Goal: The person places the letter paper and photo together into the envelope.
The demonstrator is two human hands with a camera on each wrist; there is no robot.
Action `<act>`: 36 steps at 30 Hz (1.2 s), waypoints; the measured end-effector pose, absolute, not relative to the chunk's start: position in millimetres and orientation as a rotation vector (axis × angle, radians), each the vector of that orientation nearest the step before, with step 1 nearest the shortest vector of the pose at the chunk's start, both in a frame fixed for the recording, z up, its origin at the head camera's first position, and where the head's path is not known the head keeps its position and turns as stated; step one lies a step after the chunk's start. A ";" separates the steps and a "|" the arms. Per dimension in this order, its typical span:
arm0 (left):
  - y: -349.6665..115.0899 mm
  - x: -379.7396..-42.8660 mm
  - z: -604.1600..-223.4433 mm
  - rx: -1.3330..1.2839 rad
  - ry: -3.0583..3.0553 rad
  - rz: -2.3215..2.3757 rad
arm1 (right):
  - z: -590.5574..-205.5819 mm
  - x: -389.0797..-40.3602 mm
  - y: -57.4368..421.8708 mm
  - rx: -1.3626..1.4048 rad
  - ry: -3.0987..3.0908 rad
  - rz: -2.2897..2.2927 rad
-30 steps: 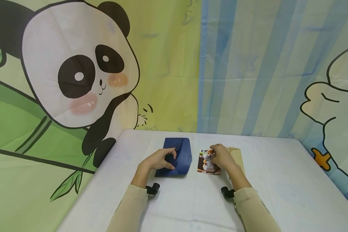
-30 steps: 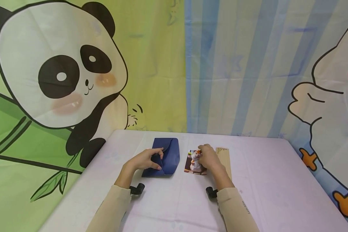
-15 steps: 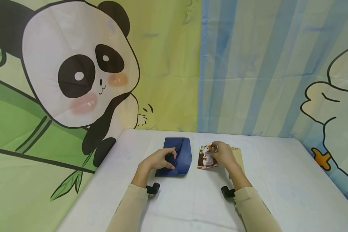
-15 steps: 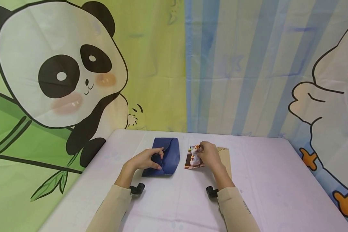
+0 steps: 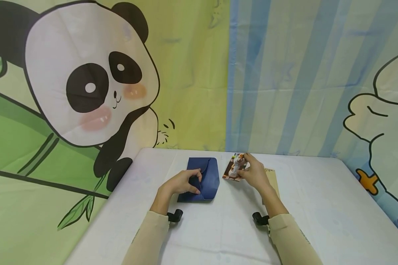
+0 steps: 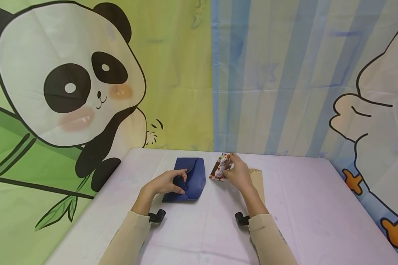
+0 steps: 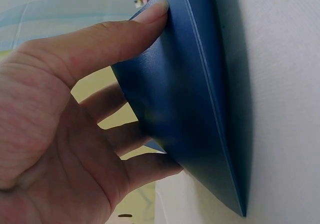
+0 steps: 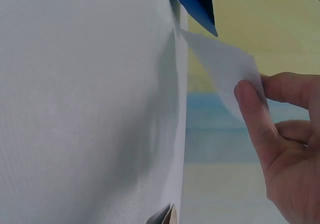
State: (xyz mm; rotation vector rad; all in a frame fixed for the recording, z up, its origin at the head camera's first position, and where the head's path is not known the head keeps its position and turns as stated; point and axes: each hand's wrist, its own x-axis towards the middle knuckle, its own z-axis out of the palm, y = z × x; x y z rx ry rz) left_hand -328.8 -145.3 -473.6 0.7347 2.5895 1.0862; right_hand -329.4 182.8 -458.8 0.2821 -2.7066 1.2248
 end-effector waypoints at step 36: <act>-146.0 -329.7 -474.5 0.727 2.598 1.068 | -452.6 -324.4 174.4 0.448 -2.598 1.387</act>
